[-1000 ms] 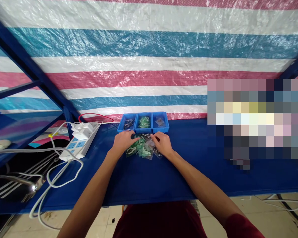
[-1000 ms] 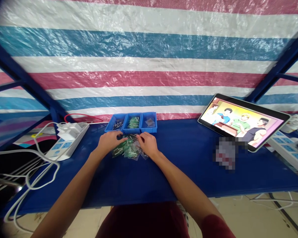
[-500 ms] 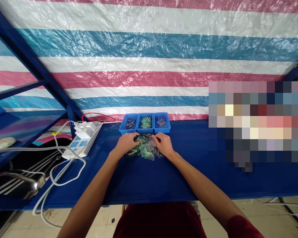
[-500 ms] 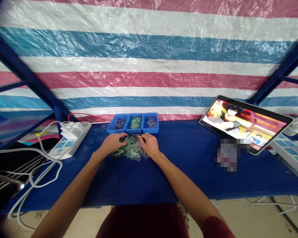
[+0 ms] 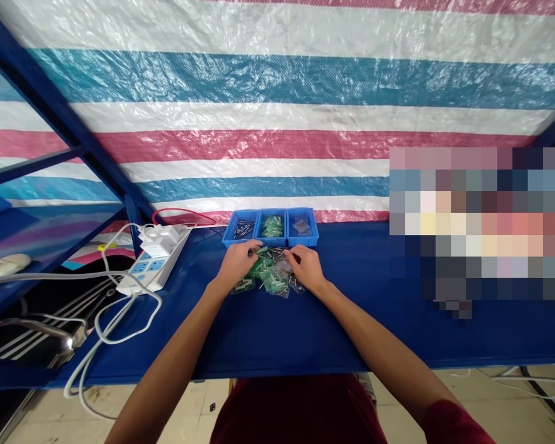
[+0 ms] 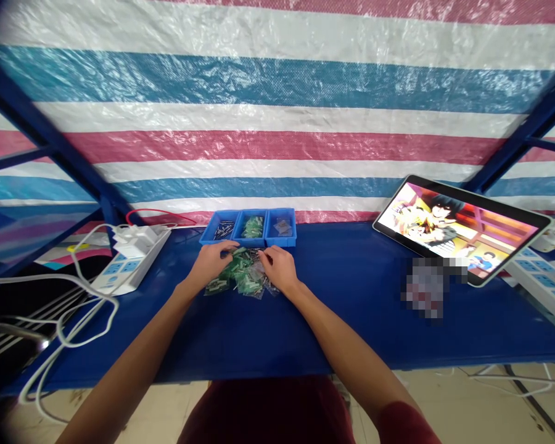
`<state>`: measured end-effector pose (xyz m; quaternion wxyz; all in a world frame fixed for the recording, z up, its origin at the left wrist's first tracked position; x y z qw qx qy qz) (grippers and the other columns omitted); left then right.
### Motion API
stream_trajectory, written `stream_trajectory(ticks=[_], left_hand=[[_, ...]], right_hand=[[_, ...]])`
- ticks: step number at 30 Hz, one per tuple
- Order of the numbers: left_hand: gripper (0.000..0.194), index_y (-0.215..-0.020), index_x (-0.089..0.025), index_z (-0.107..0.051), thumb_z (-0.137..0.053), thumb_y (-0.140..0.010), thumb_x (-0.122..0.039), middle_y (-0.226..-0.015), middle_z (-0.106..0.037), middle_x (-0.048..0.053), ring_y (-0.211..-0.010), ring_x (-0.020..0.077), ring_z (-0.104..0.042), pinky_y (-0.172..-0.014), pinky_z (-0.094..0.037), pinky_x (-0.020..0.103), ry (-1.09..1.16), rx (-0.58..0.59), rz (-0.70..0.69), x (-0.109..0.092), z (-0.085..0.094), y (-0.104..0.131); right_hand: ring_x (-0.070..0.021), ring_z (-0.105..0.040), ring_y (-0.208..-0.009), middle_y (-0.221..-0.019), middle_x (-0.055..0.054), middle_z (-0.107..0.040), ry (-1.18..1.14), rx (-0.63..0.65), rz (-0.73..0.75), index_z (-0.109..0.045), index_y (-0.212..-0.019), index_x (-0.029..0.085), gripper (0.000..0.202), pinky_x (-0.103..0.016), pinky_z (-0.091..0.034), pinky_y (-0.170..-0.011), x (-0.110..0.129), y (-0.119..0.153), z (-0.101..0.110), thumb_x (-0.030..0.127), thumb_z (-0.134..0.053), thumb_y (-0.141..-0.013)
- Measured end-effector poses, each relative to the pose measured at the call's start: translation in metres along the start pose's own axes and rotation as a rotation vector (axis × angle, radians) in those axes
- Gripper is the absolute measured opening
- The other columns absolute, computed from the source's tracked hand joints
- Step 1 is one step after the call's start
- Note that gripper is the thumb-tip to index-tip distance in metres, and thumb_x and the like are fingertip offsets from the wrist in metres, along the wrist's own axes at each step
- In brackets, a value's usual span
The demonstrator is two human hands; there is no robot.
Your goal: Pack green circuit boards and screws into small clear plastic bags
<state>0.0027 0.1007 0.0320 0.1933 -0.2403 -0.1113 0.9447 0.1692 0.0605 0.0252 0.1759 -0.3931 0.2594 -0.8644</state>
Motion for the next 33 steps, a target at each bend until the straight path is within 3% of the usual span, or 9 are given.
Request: stream_trajectory(ticks=[4, 8, 12, 14, 18, 24, 28, 31, 33], left_hand=[[0.021, -0.088, -0.020, -0.071, -0.052, -0.080, -0.018, -0.091, -0.074, 0.005, -0.083, 0.0231, -0.069, -0.080, -0.051, 0.032, 0.043, -0.122, -0.028, -0.005, 0.009, 0.001], [0.017, -0.086, -0.020, -0.070, -0.055, -0.083, -0.028, -0.088, -0.073, 0.003, -0.078, 0.0204, -0.068, -0.078, -0.052, 0.030, 0.172, -0.298, 0.021, -0.005, 0.021, 0.009], [0.024, -0.087, -0.017, -0.064, -0.062, -0.079, -0.039, -0.081, -0.071, 0.003, -0.070, 0.0187, -0.068, -0.070, -0.055, 0.029, 0.583, -0.412, 0.098, -0.003, 0.018, 0.016], [0.028, -0.088, -0.016, -0.061, -0.066, -0.075, -0.041, -0.075, -0.068, 0.002, -0.068, 0.0188, -0.068, -0.068, -0.056, 0.029, 0.780, -0.377, 0.129, -0.006, 0.006, 0.016], [0.032, -0.086, -0.016, -0.057, -0.068, -0.072, -0.042, -0.069, -0.065, 0.000, -0.063, 0.0175, -0.066, -0.068, -0.056, 0.031, 0.938, -0.242, 0.143, -0.017, -0.010, 0.014], [0.027, -0.074, -0.014, -0.060, -0.068, -0.073, -0.040, -0.066, -0.061, 0.000, -0.061, 0.0140, -0.059, -0.061, -0.049, 0.025, 0.813, -0.113, 0.091, -0.026, -0.013, 0.012], [0.030, -0.062, -0.014, -0.058, -0.067, -0.074, -0.040, -0.056, -0.056, -0.001, -0.054, 0.0113, -0.052, -0.054, -0.041, 0.022, 0.750, -0.096, 0.106, -0.023, -0.015, 0.011], [0.033, -0.057, -0.014, -0.055, -0.068, -0.072, -0.040, -0.049, -0.051, -0.003, -0.047, 0.0095, -0.046, -0.048, -0.036, 0.022, 0.762, -0.107, 0.143, -0.020, -0.015, 0.012], [0.035, -0.055, -0.014, -0.054, -0.068, -0.072, -0.041, -0.045, -0.048, -0.003, -0.043, 0.0082, -0.042, -0.045, -0.034, 0.021, 0.774, -0.107, 0.164, -0.020, -0.015, 0.012]], right_hand=[[-0.0120, -0.046, -0.054, -0.059, -0.001, -0.051, 0.002, 0.006, -0.007, -0.055, -0.061, 0.018, 0.040, -0.025, -0.033, -0.055, 0.000, 0.000, 0.001, 0.036, -0.042, -0.094], [-0.0129, -0.049, -0.057, -0.063, -0.002, -0.055, -0.029, 0.001, -0.031, -0.059, -0.066, 0.017, 0.036, -0.025, -0.037, -0.057, -0.001, 0.000, 0.001, 0.035, -0.042, -0.093], [-0.0133, -0.055, -0.063, -0.084, -0.004, -0.061, -0.168, 0.000, -0.080, -0.062, -0.102, 0.019, 0.028, -0.025, -0.045, -0.061, -0.005, 0.001, 0.000, 0.040, -0.047, -0.091], [-0.0134, -0.056, -0.066, -0.090, -0.005, -0.060, -0.223, 0.008, -0.078, -0.058, -0.110, 0.020, 0.033, -0.025, -0.046, -0.061, -0.004, 0.000, -0.002, 0.043, -0.051, -0.089], [-0.0134, -0.054, -0.065, -0.079, -0.003, -0.057, -0.227, 0.016, -0.028, -0.060, -0.086, 0.019, 0.026, -0.025, -0.044, -0.061, 0.000, 0.000, -0.002, 0.041, -0.047, -0.091], [-0.0123, -0.048, -0.061, -0.069, -0.001, -0.050, -0.185, 0.005, 0.037, -0.053, -0.074, 0.019, 0.025, -0.024, -0.039, -0.059, 0.010, 0.001, 0.003, 0.032, -0.044, -0.092], [-0.0125, -0.047, -0.060, -0.067, 0.000, -0.049, -0.172, 0.011, 0.075, -0.053, -0.071, 0.019, 0.026, -0.024, -0.037, -0.058, 0.016, 0.003, 0.005, 0.031, -0.044, -0.092], [-0.0131, -0.048, -0.060, -0.068, -0.001, -0.052, -0.171, 0.011, 0.074, -0.057, -0.076, 0.019, 0.025, -0.025, -0.039, -0.059, 0.016, 0.003, 0.004, 0.031, -0.043, -0.093], [-0.0139, -0.052, -0.062, -0.074, -0.003, -0.057, -0.179, 0.009, 0.052, -0.061, -0.091, 0.018, 0.023, -0.026, -0.042, -0.061, 0.011, 0.003, 0.004, 0.031, -0.042, -0.093]])
Point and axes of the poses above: each hand's wrist, its own y-axis away from the middle knuckle, its own z-axis out of the back of the hand, x = y × z, the point moved 9 cm from there along -y, towards the middle knuckle
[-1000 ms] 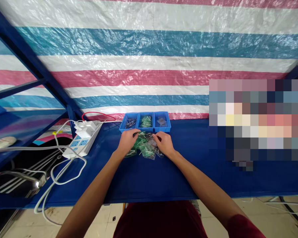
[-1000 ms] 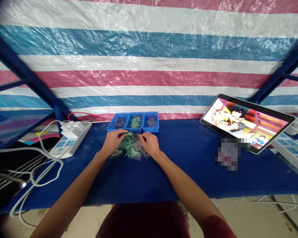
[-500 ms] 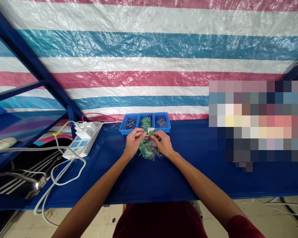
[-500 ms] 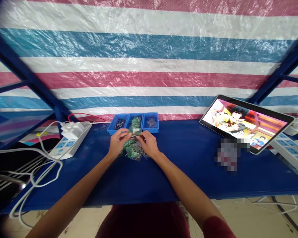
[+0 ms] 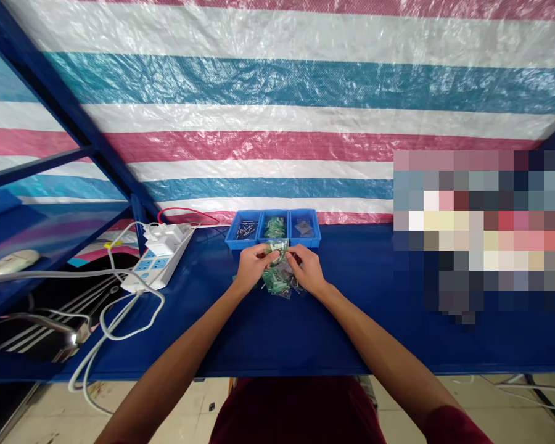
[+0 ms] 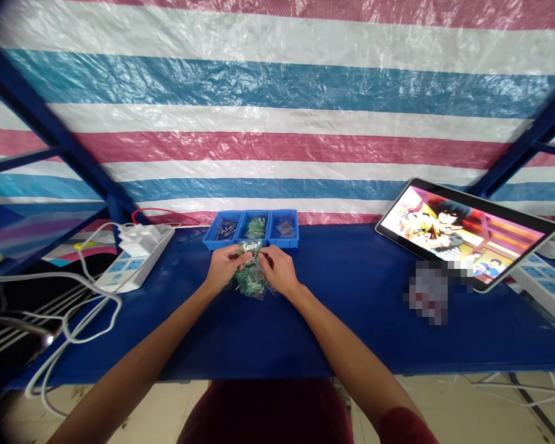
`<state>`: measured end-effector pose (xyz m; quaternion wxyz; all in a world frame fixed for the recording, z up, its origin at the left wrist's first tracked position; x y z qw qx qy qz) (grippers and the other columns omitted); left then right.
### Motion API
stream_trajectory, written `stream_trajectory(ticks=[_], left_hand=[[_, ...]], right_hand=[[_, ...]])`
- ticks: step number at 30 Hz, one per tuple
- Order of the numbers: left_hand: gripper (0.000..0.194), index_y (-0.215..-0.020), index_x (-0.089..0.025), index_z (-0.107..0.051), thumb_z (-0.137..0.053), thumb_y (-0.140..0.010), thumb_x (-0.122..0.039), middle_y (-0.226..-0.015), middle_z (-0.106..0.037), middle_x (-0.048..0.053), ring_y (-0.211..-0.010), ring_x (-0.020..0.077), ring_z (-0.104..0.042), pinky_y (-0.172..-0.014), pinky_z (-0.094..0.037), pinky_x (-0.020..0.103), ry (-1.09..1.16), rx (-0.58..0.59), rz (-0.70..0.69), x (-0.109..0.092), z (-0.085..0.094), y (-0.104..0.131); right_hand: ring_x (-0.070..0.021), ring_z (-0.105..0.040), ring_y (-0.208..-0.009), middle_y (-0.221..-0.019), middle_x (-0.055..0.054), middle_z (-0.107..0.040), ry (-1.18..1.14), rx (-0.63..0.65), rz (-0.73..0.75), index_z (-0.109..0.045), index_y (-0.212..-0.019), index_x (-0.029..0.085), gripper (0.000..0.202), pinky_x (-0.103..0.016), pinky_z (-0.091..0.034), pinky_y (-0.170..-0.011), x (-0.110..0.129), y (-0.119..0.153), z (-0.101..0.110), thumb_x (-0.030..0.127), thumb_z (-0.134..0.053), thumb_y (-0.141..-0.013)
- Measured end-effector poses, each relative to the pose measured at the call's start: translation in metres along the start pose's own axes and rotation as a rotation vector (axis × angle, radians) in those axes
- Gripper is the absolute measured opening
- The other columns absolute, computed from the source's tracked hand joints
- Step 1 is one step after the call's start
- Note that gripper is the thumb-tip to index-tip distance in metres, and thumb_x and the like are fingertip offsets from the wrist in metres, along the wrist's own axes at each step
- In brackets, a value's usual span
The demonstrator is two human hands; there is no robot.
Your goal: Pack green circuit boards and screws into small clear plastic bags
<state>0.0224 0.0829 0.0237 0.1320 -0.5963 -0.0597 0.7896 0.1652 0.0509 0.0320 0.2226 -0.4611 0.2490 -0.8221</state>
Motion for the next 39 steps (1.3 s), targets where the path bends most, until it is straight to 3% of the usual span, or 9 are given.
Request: stream_trajectory(ticks=[4, 8, 12, 15, 20, 25, 30, 36, 39], left_hand=[[0.030, -0.089, -0.015, -0.062, -0.069, -0.073, -0.040, -0.048, -0.050, -0.006, -0.041, 0.0083, -0.044, -0.048, -0.041, 0.022, 0.140, -0.021, 0.028, -0.001, 0.001, 0.001], [0.053, -0.116, -0.020, -0.049, -0.071, -0.072, -0.039, -0.054, -0.055, -0.006, -0.042, 0.0087, -0.049, -0.047, -0.041, 0.021, 0.264, 0.048, 0.076, 0.005, -0.007, 0.000], [0.037, -0.096, -0.015, -0.060, -0.060, -0.080, -0.049, -0.057, -0.054, -0.002, -0.046, 0.0093, -0.049, -0.049, -0.042, 0.022, 0.232, 0.110, 0.073, 0.008, -0.013, 0.000], [0.044, -0.087, -0.013, -0.065, -0.050, -0.084, -0.055, -0.069, -0.057, 0.003, -0.059, 0.0129, -0.053, -0.054, -0.046, 0.024, 0.110, 0.120, 0.001, 0.000, -0.013, 0.000], [0.031, -0.076, -0.017, -0.067, -0.061, -0.078, -0.047, -0.092, -0.060, 0.007, -0.086, 0.0197, -0.058, -0.072, -0.047, 0.027, -0.154, 0.045, -0.214, -0.022, -0.005, 0.001], [0.033, -0.067, -0.015, -0.059, -0.058, -0.081, -0.044, -0.058, -0.055, 0.000, -0.057, 0.0133, -0.053, -0.060, -0.043, 0.025, -0.088, 0.072, -0.103, -0.009, -0.006, 0.001], [0.034, -0.100, -0.020, -0.051, -0.067, -0.076, -0.039, -0.051, -0.052, -0.007, -0.045, 0.0092, -0.049, -0.052, -0.041, 0.021, 0.241, 0.066, 0.020, 0.003, -0.006, -0.001], [0.036, -0.085, -0.015, -0.060, -0.059, -0.080, -0.050, -0.067, -0.059, 0.001, -0.062, 0.0131, -0.057, -0.060, -0.047, 0.025, 0.322, 0.145, 0.106, 0.012, -0.017, -0.003], [0.049, -0.075, -0.013, -0.065, -0.049, -0.083, -0.059, -0.088, -0.063, 0.009, -0.081, 0.0188, -0.059, -0.067, -0.050, 0.027, 0.208, 0.085, 0.051, 0.009, -0.009, -0.005]], right_hand=[[-0.0148, -0.057, -0.069, -0.090, -0.005, -0.061, -0.017, 0.011, -0.020, -0.051, -0.126, 0.022, 0.035, -0.027, -0.047, -0.065, -0.008, 0.000, -0.003, 0.026, -0.036, -0.094], [-0.0135, -0.058, -0.073, -0.111, -0.008, -0.055, -0.009, 0.034, 0.025, -0.053, -0.125, 0.024, 0.036, -0.026, -0.050, -0.065, -0.007, 0.001, -0.007, 0.025, -0.042, -0.091], [-0.0144, -0.058, -0.079, -0.101, -0.008, -0.056, -0.001, -0.031, 0.027, -0.063, -0.106, 0.021, 0.025, -0.025, -0.050, -0.067, -0.005, 0.000, -0.001, 0.028, -0.044, -0.093], [-0.0158, -0.057, -0.080, -0.090, -0.007, -0.056, 0.013, -0.103, 0.006, -0.065, -0.090, 0.019, 0.025, -0.025, -0.048, -0.066, -0.005, -0.001, 0.007, 0.033, -0.044, -0.093], [-0.0155, -0.056, -0.073, -0.083, -0.006, -0.058, 0.015, -0.126, -0.039, -0.063, -0.083, 0.019, 0.027, -0.025, -0.047, -0.064, -0.008, -0.002, 0.011, 0.037, -0.044, -0.093], [-0.0150, -0.056, -0.067, -0.078, -0.004, -0.061, -0.007, -0.036, -0.051, -0.063, -0.094, 0.019, 0.026, -0.027, -0.046, -0.066, -0.008, -0.001, 0.004, 0.030, -0.040, -0.094], [-0.0141, -0.057, -0.076, -0.105, -0.008, -0.057, -0.059, 0.043, 0.022, -0.054, -0.123, 0.021, 0.037, -0.025, -0.048, -0.065, -0.005, -0.001, -0.004, 0.019, -0.040, -0.089], [-0.0155, -0.056, -0.078, -0.093, -0.007, -0.057, -0.040, -0.052, 0.015, -0.064, -0.092, 0.020, 0.020, -0.026, -0.048, -0.067, -0.004, -0.002, 0.005, 0.029, -0.047, -0.091], [-0.0150, -0.055, -0.072, -0.084, -0.006, -0.057, -0.033, -0.081, -0.017, -0.062, -0.084, 0.019, 0.023, -0.026, -0.046, -0.065, -0.004, -0.003, 0.009, 0.034, -0.046, -0.092]])
Point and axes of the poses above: each hand's wrist, its own y-axis away from the middle knuckle, its own z-axis out of the back of the hand, x = y × z, the point moved 9 cm from there along -y, towards the middle knuckle
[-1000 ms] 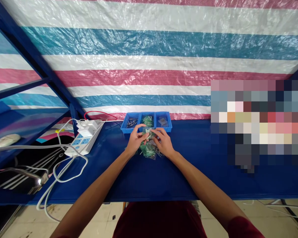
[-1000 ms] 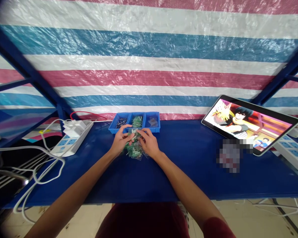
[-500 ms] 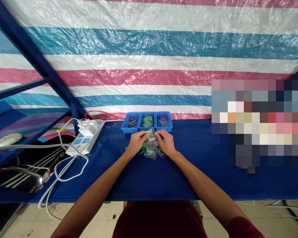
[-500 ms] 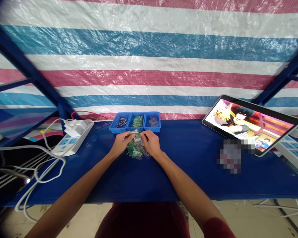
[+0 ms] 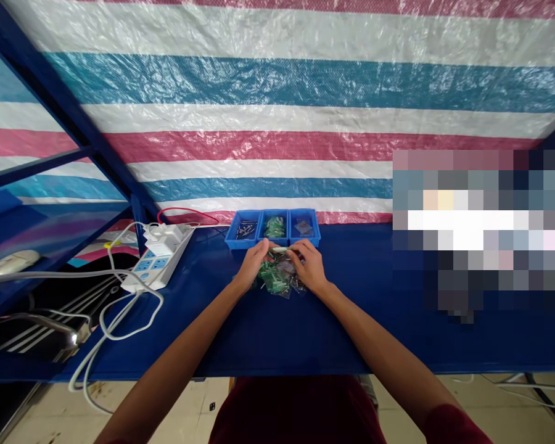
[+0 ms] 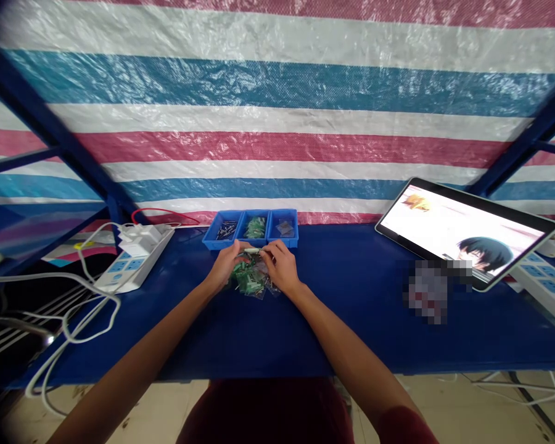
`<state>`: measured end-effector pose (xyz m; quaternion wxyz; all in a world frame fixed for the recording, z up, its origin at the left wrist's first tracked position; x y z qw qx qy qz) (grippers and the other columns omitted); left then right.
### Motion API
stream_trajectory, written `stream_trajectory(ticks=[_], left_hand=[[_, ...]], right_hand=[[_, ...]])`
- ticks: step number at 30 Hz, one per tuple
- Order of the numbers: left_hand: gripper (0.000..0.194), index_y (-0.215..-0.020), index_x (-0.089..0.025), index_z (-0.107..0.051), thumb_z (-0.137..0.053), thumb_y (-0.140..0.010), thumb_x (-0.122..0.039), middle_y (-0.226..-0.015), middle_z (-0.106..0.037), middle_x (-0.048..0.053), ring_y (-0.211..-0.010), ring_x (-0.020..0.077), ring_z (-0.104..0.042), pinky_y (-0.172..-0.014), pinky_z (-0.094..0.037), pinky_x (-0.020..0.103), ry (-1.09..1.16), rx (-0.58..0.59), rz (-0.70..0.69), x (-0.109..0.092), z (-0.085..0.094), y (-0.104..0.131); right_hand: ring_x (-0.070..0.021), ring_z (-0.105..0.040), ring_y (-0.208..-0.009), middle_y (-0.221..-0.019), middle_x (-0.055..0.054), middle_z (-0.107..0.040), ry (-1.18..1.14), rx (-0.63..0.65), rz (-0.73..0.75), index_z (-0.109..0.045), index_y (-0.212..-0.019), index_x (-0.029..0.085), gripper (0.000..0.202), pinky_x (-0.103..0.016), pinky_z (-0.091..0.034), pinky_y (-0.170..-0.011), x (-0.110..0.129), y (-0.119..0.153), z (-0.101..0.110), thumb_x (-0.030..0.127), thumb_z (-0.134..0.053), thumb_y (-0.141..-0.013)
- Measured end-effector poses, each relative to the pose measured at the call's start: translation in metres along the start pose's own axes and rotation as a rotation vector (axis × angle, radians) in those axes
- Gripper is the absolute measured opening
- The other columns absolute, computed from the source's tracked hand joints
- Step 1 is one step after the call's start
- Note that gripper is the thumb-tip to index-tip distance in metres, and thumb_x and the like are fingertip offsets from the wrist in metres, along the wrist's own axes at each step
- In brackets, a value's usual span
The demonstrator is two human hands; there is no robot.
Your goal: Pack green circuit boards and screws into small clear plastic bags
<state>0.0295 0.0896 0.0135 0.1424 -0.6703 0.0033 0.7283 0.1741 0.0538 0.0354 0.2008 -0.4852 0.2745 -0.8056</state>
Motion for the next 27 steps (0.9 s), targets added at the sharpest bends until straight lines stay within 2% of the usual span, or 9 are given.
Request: stream_trajectory(ticks=[3, 7, 11, 15, 20, 23, 27], left_hand=[[0.040, -0.070, -0.015, -0.067, -0.059, -0.079, -0.053, -0.100, -0.062, 0.010, -0.091, 0.0209, -0.058, -0.076, -0.048, 0.029, -0.205, -0.072, -0.153, -0.015, 0.008, 0.002], [0.031, -0.065, -0.018, -0.067, -0.064, -0.077, -0.046, -0.086, -0.066, 0.007, -0.084, 0.0199, -0.061, -0.080, -0.047, 0.031, -0.306, -0.073, -0.261, -0.025, 0.008, 0.005], [0.030, -0.064, -0.018, -0.069, -0.065, -0.075, -0.046, -0.081, -0.069, 0.005, -0.076, 0.0201, -0.062, -0.073, -0.049, 0.030, -0.306, -0.036, -0.251, -0.023, 0.003, 0.007], [0.028, -0.067, -0.017, -0.070, -0.064, -0.076, -0.043, -0.071, -0.069, 0.003, -0.069, 0.0192, -0.062, -0.069, -0.049, 0.029, -0.329, -0.146, -0.248, -0.025, 0.011, 0.010], [0.023, -0.077, -0.018, -0.072, -0.069, -0.073, -0.040, -0.078, -0.072, 0.005, -0.072, 0.0214, -0.064, -0.070, -0.052, 0.031, -0.340, -0.095, -0.234, -0.026, 0.005, 0.012], [0.026, -0.078, -0.016, -0.071, -0.070, -0.072, -0.041, -0.079, -0.072, 0.006, -0.073, 0.0216, -0.065, -0.069, -0.053, 0.031, -0.293, -0.147, -0.214, -0.025, 0.009, 0.012], [0.030, -0.083, -0.014, -0.068, -0.070, -0.071, -0.042, -0.079, -0.070, 0.005, -0.070, 0.0186, -0.065, -0.066, -0.053, 0.028, -0.195, -0.209, -0.163, -0.020, 0.016, 0.011]], right_hand=[[-0.0143, -0.052, -0.065, -0.077, -0.004, -0.056, 0.000, 0.000, -0.024, -0.059, -0.080, 0.020, 0.026, -0.026, -0.045, -0.062, 0.000, 0.000, 0.001, 0.036, -0.044, -0.093], [-0.0148, -0.052, -0.065, -0.075, -0.004, -0.056, -0.013, -0.011, -0.015, -0.058, -0.079, 0.019, 0.026, -0.026, -0.043, -0.062, 0.001, 0.000, 0.001, 0.036, -0.043, -0.093], [-0.0152, -0.053, -0.066, -0.073, -0.003, -0.056, -0.021, 0.022, -0.026, -0.059, -0.077, 0.020, 0.028, -0.027, -0.043, -0.063, 0.001, -0.001, -0.002, 0.037, -0.044, -0.092], [-0.0149, -0.051, -0.064, -0.071, -0.003, -0.056, -0.007, -0.011, -0.037, -0.058, -0.075, 0.020, 0.028, -0.027, -0.043, -0.062, 0.002, -0.002, 0.003, 0.037, -0.044, -0.092], [-0.0155, -0.053, -0.065, -0.072, -0.004, -0.057, -0.011, 0.029, 0.005, -0.059, -0.077, 0.020, 0.028, -0.027, -0.044, -0.063, 0.008, -0.002, 0.000, 0.037, -0.043, -0.093], [-0.0152, -0.054, -0.065, -0.075, -0.004, -0.058, -0.009, 0.047, -0.016, -0.061, -0.082, 0.020, 0.028, -0.027, -0.044, -0.064, 0.005, -0.001, -0.003, 0.038, -0.042, -0.093], [-0.0143, -0.054, -0.064, -0.078, -0.003, -0.059, -0.037, 0.117, -0.055, -0.062, -0.091, 0.020, 0.026, -0.026, -0.045, -0.061, -0.003, 0.001, -0.012, 0.043, -0.051, -0.088]])
Point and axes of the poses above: each hand's wrist, its own y-axis away from the middle knuckle, its own z-axis out of the back of the hand, x = y × z, the point moved 9 cm from there along -y, towards the middle knuckle
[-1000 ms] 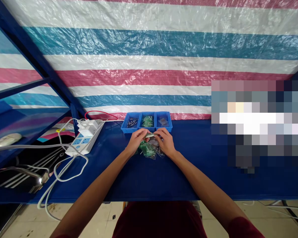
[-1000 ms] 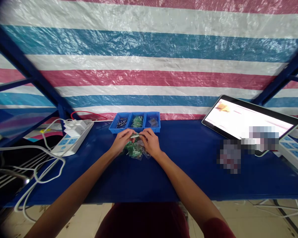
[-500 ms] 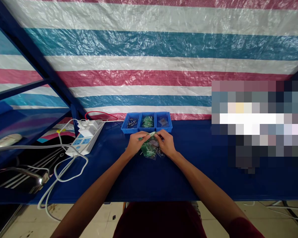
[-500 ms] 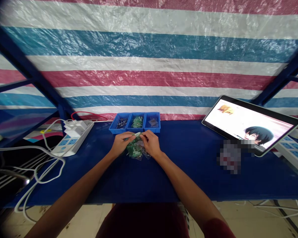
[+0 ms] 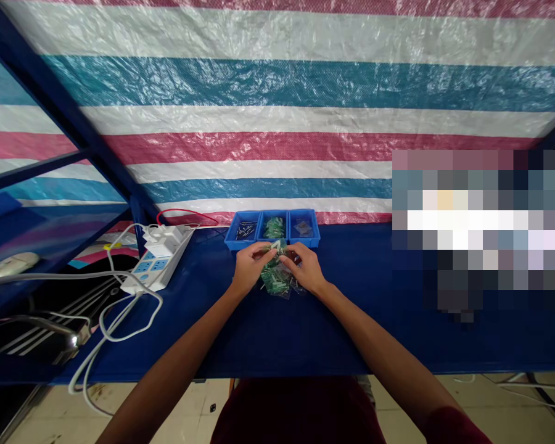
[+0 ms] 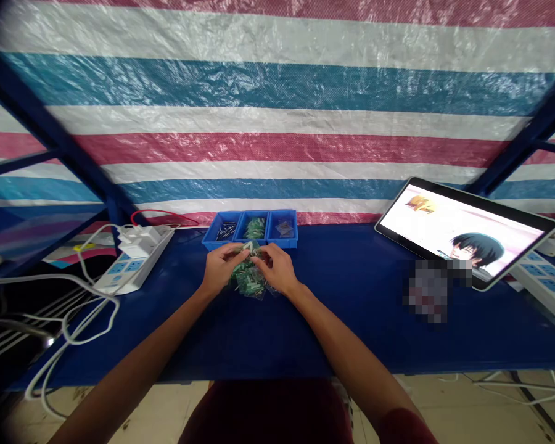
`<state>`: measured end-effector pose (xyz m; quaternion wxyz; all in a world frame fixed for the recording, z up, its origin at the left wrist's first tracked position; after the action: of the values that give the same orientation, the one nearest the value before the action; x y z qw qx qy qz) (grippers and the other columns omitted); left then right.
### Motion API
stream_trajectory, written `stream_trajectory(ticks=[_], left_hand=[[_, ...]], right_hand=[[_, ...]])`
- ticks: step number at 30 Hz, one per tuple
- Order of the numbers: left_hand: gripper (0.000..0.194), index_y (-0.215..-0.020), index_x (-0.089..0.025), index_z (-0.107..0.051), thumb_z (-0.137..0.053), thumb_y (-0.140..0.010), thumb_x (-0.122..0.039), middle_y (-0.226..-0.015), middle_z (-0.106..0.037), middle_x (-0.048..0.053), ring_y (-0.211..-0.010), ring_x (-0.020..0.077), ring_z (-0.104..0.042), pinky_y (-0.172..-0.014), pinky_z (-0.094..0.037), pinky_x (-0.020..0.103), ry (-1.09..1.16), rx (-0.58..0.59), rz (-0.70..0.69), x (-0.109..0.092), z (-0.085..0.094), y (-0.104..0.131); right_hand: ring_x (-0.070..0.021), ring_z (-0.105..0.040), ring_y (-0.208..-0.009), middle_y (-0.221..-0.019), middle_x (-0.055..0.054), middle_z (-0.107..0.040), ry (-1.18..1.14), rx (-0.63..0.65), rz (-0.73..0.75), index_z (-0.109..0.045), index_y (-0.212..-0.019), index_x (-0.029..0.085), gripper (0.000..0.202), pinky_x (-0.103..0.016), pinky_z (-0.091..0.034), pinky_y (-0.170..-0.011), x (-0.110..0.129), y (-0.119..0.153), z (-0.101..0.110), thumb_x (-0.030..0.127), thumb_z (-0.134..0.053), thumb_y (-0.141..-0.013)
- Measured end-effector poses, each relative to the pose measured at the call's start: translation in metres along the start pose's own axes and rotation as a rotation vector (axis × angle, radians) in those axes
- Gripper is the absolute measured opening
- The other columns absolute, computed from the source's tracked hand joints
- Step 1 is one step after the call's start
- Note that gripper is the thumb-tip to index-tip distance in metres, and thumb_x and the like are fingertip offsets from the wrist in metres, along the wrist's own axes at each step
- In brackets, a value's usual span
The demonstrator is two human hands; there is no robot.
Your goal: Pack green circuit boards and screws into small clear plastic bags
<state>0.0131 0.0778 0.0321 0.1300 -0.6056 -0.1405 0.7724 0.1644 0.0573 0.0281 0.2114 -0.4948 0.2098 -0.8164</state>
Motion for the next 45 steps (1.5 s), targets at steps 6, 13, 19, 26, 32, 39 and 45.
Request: stream_trajectory(ticks=[6, 13, 19, 26, 32, 39, 45], left_hand=[[0.027, -0.075, -0.014, -0.064, -0.072, -0.069, -0.039, -0.065, -0.065, 0.001, -0.061, 0.0147, -0.060, -0.059, -0.049, 0.025, 0.029, -0.001, 0.026, 0.005, 0.001, -0.001], [0.037, -0.098, -0.016, -0.063, -0.071, -0.070, -0.039, -0.070, -0.065, 0.001, -0.063, 0.0141, -0.061, -0.063, -0.050, 0.025, 0.114, 0.076, 0.066, 0.004, -0.008, -0.002], [0.030, -0.071, -0.014, -0.060, -0.072, -0.068, -0.041, -0.067, -0.063, 0.002, -0.062, 0.0165, -0.062, -0.064, -0.051, 0.029, 0.171, 0.222, 0.156, 0.012, -0.023, -0.001], [0.033, -0.092, -0.018, -0.053, -0.072, -0.071, -0.035, -0.059, -0.057, -0.005, -0.053, 0.0117, -0.057, -0.060, -0.048, 0.025, 0.240, 0.172, 0.142, 0.017, -0.016, -0.004], [0.046, -0.109, -0.024, -0.044, -0.070, -0.074, -0.038, -0.058, -0.053, -0.008, -0.047, 0.0096, -0.053, -0.053, -0.045, 0.023, 0.445, 0.266, 0.230, 0.015, -0.030, 0.001], [0.035, -0.086, -0.015, -0.062, -0.066, -0.075, -0.047, -0.074, -0.055, 0.002, -0.064, 0.0124, -0.052, -0.058, -0.044, 0.024, 0.202, 0.239, 0.068, 0.007, -0.023, -0.002], [0.027, -0.074, -0.016, -0.058, -0.063, -0.079, -0.042, -0.066, -0.054, -0.001, -0.062, 0.0117, -0.052, -0.062, -0.044, 0.024, 0.058, 0.100, -0.005, 0.007, -0.006, -0.008]], right_hand=[[-0.0132, -0.054, -0.062, -0.073, -0.002, -0.060, -0.085, 0.027, -0.056, -0.061, -0.081, 0.019, 0.025, -0.024, -0.043, -0.058, -0.008, -0.001, -0.005, 0.041, -0.053, -0.087], [-0.0113, -0.045, -0.054, -0.059, 0.002, -0.049, -0.060, 0.020, -0.049, -0.052, -0.066, 0.019, 0.032, -0.024, -0.035, -0.054, -0.001, -0.002, -0.002, 0.041, -0.049, -0.088], [-0.0115, -0.045, -0.052, -0.057, 0.002, -0.050, -0.056, -0.022, -0.063, -0.054, -0.063, 0.018, 0.035, -0.024, -0.036, -0.053, -0.005, -0.002, 0.003, 0.041, -0.049, -0.088], [-0.0130, -0.055, -0.063, -0.086, -0.004, -0.061, -0.062, -0.039, -0.014, -0.055, -0.121, 0.020, 0.035, -0.025, -0.047, -0.061, -0.008, 0.001, 0.003, 0.025, -0.038, -0.091], [-0.0133, -0.056, -0.073, -0.110, -0.007, -0.054, -0.005, -0.057, 0.066, -0.057, -0.121, 0.025, 0.035, -0.026, -0.050, -0.065, 0.000, 0.001, 0.005, 0.023, -0.046, -0.088], [-0.0128, -0.050, -0.061, -0.069, -0.002, -0.054, 0.029, -0.136, 0.012, -0.064, -0.074, 0.018, 0.029, -0.025, -0.044, -0.061, -0.001, -0.001, 0.013, 0.039, -0.051, -0.090], [-0.0126, -0.053, -0.059, -0.065, 0.000, -0.056, -0.079, -0.052, -0.034, -0.066, -0.096, 0.019, 0.031, -0.025, -0.045, -0.063, -0.004, 0.001, 0.005, 0.033, -0.039, -0.095]])
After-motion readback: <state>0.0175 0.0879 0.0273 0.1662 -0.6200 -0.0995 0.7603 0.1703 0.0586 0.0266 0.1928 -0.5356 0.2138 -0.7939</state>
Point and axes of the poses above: each hand's wrist, its own y-axis away from the middle knuckle, its own z-axis out of the back of the hand, x = y × z, the point moved 9 cm from there along -y, towards the middle knuckle
